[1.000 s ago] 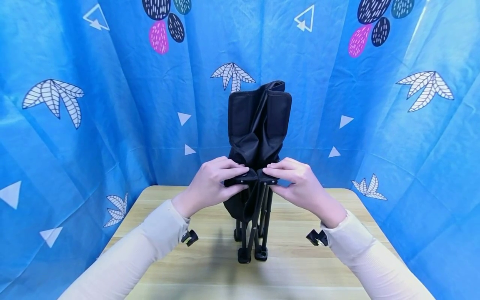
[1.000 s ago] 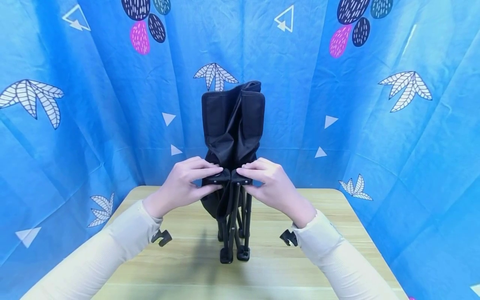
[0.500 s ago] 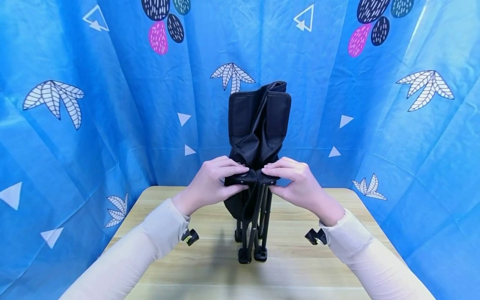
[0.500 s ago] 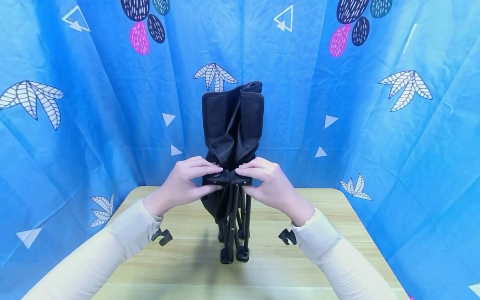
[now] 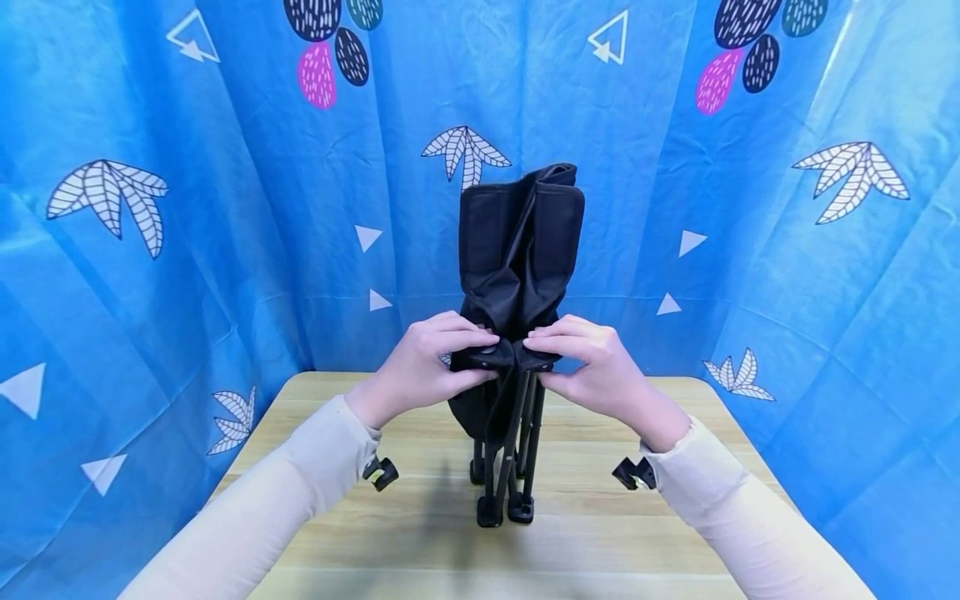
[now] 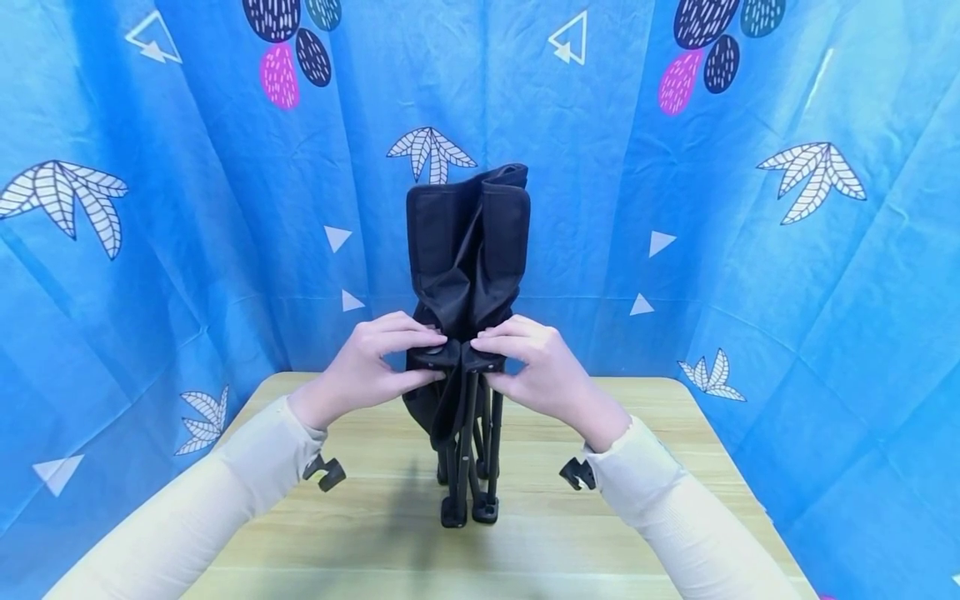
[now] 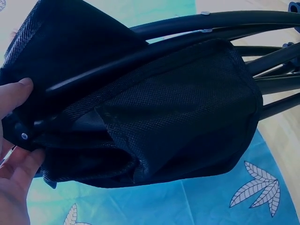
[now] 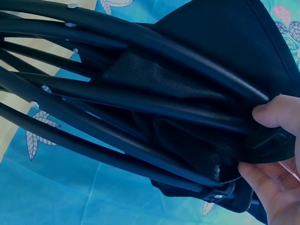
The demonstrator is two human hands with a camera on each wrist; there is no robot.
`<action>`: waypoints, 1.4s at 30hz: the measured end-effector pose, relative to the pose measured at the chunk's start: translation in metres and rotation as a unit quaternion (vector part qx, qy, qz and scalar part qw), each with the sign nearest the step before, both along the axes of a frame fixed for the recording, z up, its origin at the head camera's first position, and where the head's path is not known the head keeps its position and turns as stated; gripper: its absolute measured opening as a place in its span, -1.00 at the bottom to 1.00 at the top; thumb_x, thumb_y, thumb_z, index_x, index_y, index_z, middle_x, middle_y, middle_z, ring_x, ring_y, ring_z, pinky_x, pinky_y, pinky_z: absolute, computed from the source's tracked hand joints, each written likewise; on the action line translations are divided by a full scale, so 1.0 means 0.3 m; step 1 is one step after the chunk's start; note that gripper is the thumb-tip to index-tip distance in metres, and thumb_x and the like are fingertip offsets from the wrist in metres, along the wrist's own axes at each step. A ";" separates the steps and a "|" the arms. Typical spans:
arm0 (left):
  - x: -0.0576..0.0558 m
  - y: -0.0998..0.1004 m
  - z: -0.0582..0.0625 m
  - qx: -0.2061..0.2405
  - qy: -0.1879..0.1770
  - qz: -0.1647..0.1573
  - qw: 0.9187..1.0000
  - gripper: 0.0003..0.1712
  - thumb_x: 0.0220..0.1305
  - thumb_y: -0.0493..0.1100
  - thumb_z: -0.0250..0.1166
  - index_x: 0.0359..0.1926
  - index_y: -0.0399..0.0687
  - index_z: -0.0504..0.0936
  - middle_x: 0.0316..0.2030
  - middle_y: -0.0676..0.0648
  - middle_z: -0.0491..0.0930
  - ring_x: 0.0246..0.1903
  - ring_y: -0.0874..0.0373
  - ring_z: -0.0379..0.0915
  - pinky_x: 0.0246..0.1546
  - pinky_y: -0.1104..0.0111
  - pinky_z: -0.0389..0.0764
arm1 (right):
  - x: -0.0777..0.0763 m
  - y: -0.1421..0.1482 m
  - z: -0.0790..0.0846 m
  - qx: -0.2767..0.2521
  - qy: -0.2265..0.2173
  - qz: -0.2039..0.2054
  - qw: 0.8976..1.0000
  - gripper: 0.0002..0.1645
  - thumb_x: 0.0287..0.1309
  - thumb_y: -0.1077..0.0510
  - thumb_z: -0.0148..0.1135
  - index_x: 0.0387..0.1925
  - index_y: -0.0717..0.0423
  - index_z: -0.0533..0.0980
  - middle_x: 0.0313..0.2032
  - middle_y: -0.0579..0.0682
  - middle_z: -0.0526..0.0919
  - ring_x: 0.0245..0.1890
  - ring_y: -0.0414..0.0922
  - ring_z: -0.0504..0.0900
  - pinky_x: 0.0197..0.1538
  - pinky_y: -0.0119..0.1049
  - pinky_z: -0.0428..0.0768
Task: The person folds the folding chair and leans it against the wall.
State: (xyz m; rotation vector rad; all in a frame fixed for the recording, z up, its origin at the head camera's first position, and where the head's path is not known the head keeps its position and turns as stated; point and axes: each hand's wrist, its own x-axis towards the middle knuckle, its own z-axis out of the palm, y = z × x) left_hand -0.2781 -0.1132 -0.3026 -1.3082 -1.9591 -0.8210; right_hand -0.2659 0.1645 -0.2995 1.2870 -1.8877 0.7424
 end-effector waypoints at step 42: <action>0.002 -0.167 -0.057 0.022 -0.008 0.027 0.999 -0.33 -0.02 -0.33 0.75 0.18 -0.22 0.76 0.11 -0.20 0.75 0.11 -0.09 0.70 0.27 0.62 0.57 | -0.005 0.106 -0.040 -0.018 0.015 -0.064 0.998 -0.26 -0.32 0.41 0.80 0.06 0.25 0.76 -0.05 0.17 0.83 -0.05 0.12 0.78 0.32 -0.62 0.52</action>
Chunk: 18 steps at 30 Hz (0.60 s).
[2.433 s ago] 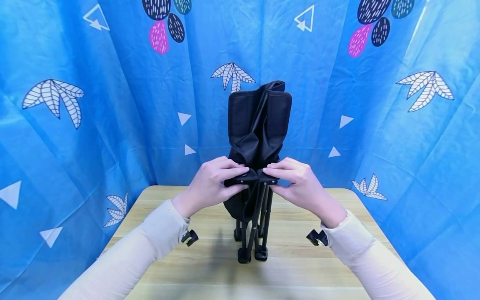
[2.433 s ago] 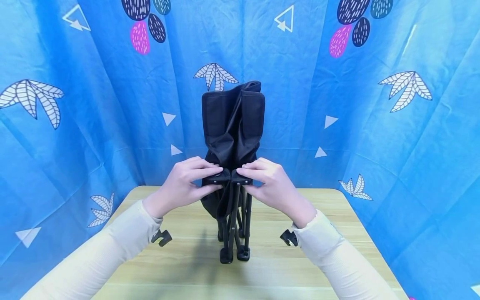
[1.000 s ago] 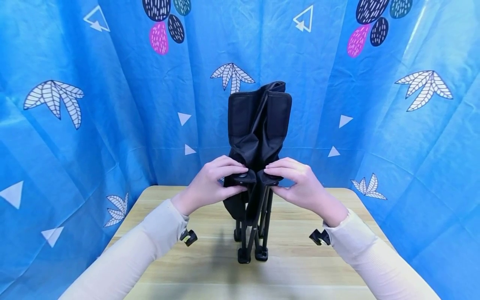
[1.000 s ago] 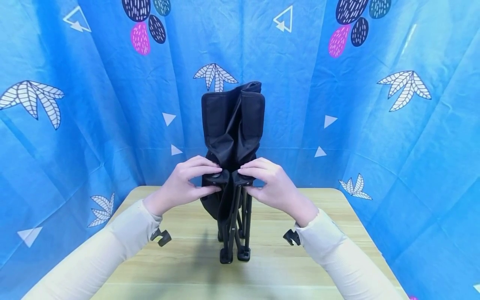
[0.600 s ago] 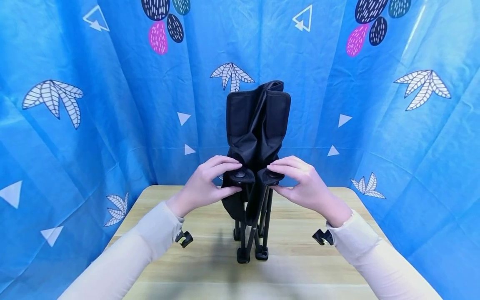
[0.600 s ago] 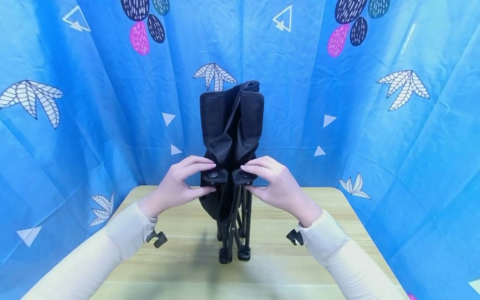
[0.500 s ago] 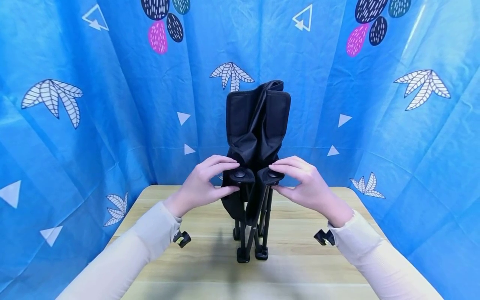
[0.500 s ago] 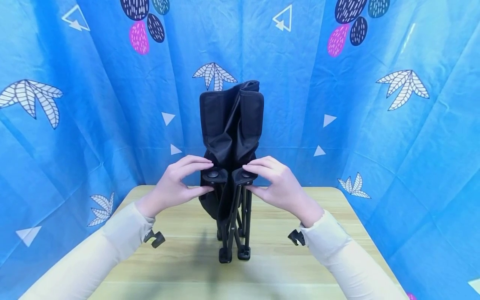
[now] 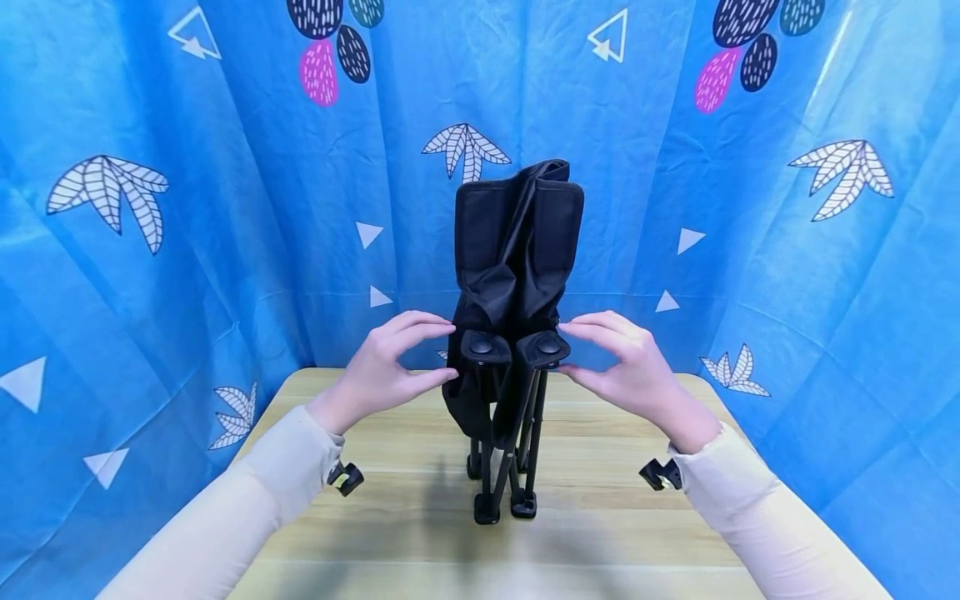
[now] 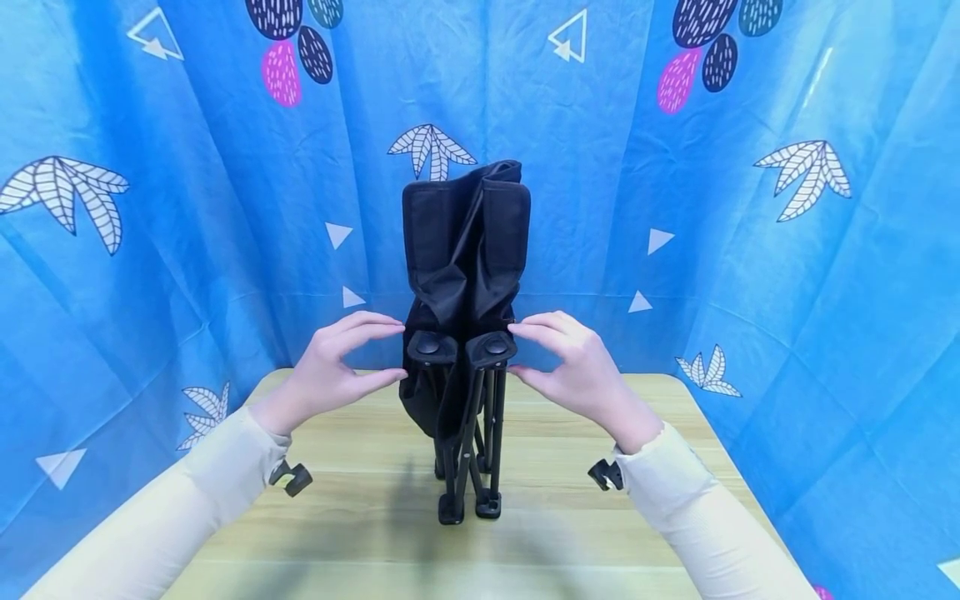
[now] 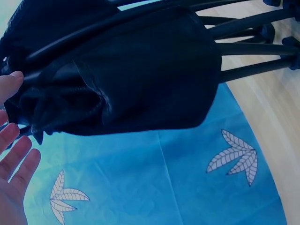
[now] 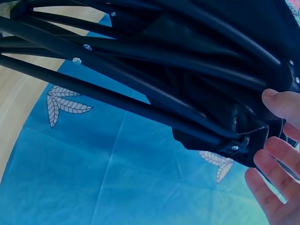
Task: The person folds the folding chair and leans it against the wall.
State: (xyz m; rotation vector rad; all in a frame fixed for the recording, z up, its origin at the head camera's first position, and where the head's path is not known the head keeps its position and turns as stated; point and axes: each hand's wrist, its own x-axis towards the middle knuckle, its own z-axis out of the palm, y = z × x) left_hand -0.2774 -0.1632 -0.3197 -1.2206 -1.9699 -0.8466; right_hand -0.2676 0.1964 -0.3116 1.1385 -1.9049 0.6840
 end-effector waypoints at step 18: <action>-0.014 -0.067 -0.102 -0.021 -0.051 0.054 0.997 -0.34 0.01 -0.24 0.76 0.17 -0.15 0.77 0.11 -0.14 0.77 0.09 -0.05 0.73 0.08 0.08 0.82 | -0.015 0.037 -0.063 -0.002 -0.036 -0.034 0.999 -0.32 -0.23 0.36 0.79 0.06 0.23 0.77 -0.06 0.18 0.84 -0.04 0.13 0.80 0.29 -0.72 0.49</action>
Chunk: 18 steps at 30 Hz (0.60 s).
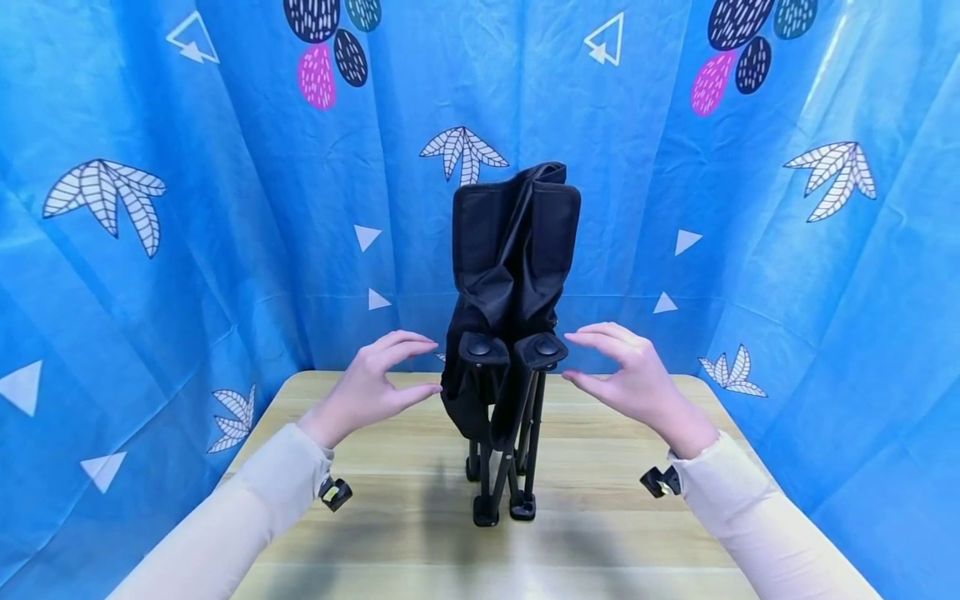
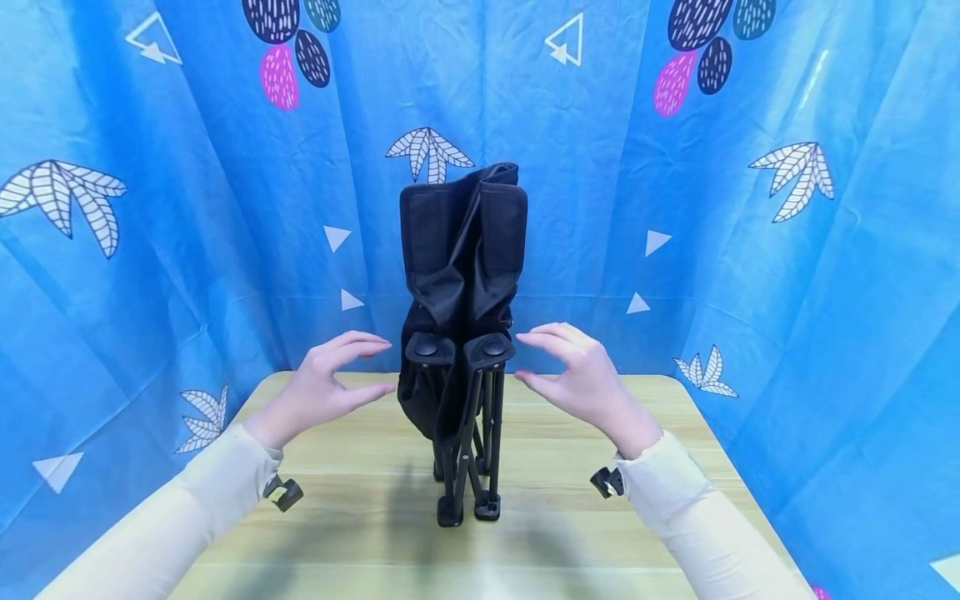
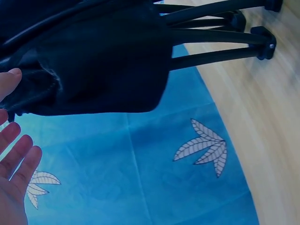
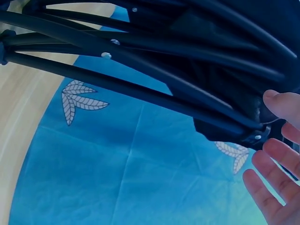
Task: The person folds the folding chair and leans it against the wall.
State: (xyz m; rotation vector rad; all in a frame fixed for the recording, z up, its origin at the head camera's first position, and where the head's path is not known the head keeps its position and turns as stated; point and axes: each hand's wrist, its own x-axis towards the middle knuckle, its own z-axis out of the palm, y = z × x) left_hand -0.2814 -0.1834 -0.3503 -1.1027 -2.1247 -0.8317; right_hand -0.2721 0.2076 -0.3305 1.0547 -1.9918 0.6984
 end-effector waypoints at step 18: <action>-0.017 -0.022 -0.149 -0.001 -0.027 0.016 1.000 -0.40 0.05 -0.22 0.74 0.14 -0.14 0.78 0.07 -0.11 0.78 0.04 -0.03 0.75 -0.03 0.13 0.84 | -0.009 0.017 -0.124 -0.025 -0.039 -0.007 0.999 -0.38 -0.22 0.34 0.78 0.01 0.21 0.78 -0.07 0.13 0.84 -0.05 0.12 0.81 0.27 -0.72 0.48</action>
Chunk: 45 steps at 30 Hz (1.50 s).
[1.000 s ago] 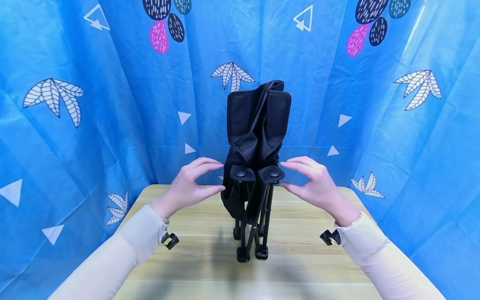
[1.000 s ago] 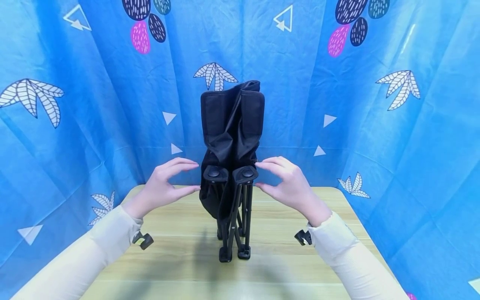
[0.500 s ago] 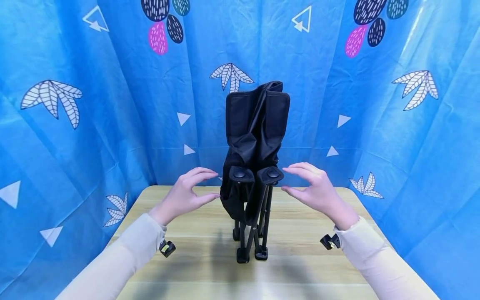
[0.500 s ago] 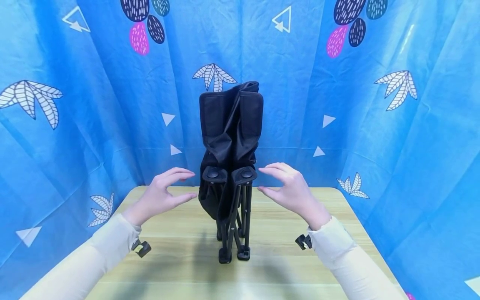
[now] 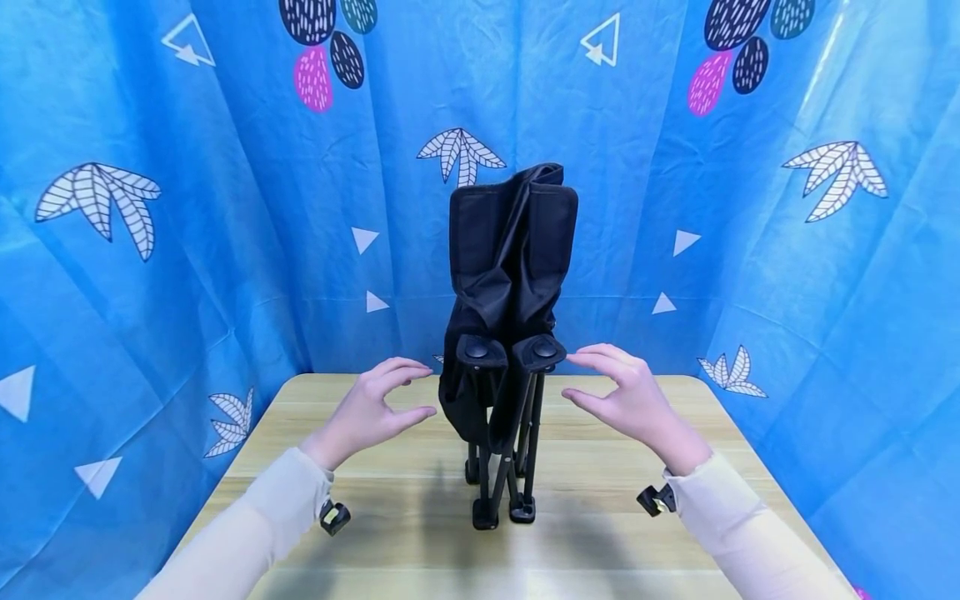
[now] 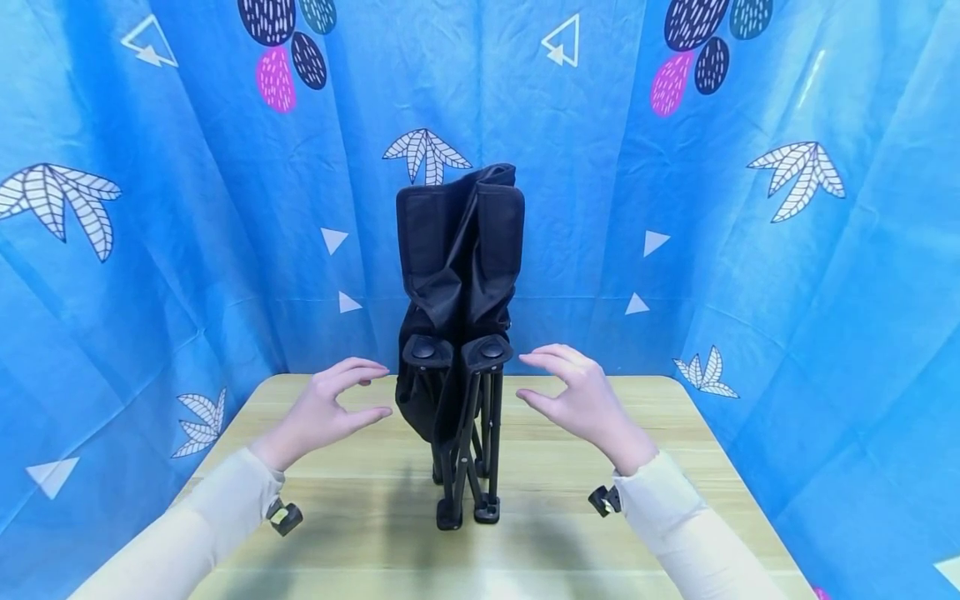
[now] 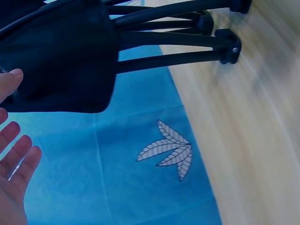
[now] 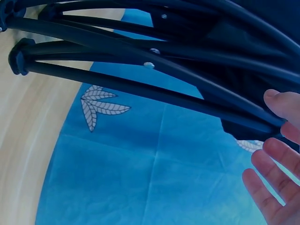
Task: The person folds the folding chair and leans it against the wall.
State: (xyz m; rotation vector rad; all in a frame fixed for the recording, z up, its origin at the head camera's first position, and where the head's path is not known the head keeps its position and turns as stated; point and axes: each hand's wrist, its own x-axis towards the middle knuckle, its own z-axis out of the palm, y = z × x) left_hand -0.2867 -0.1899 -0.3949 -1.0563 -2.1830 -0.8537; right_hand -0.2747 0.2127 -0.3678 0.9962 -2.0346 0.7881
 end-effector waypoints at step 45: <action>-0.025 0.021 -0.354 -0.043 -0.139 0.022 0.989 -0.50 0.10 -0.14 0.72 0.08 -0.03 0.78 0.04 0.02 0.77 0.03 0.06 0.72 -0.02 0.30 0.78 | -0.027 0.020 -0.234 0.015 -0.110 -0.040 0.993 -0.49 -0.06 0.29 0.74 0.00 0.18 0.77 -0.07 0.08 0.85 -0.21 0.02 0.80 -0.16 -0.09 0.81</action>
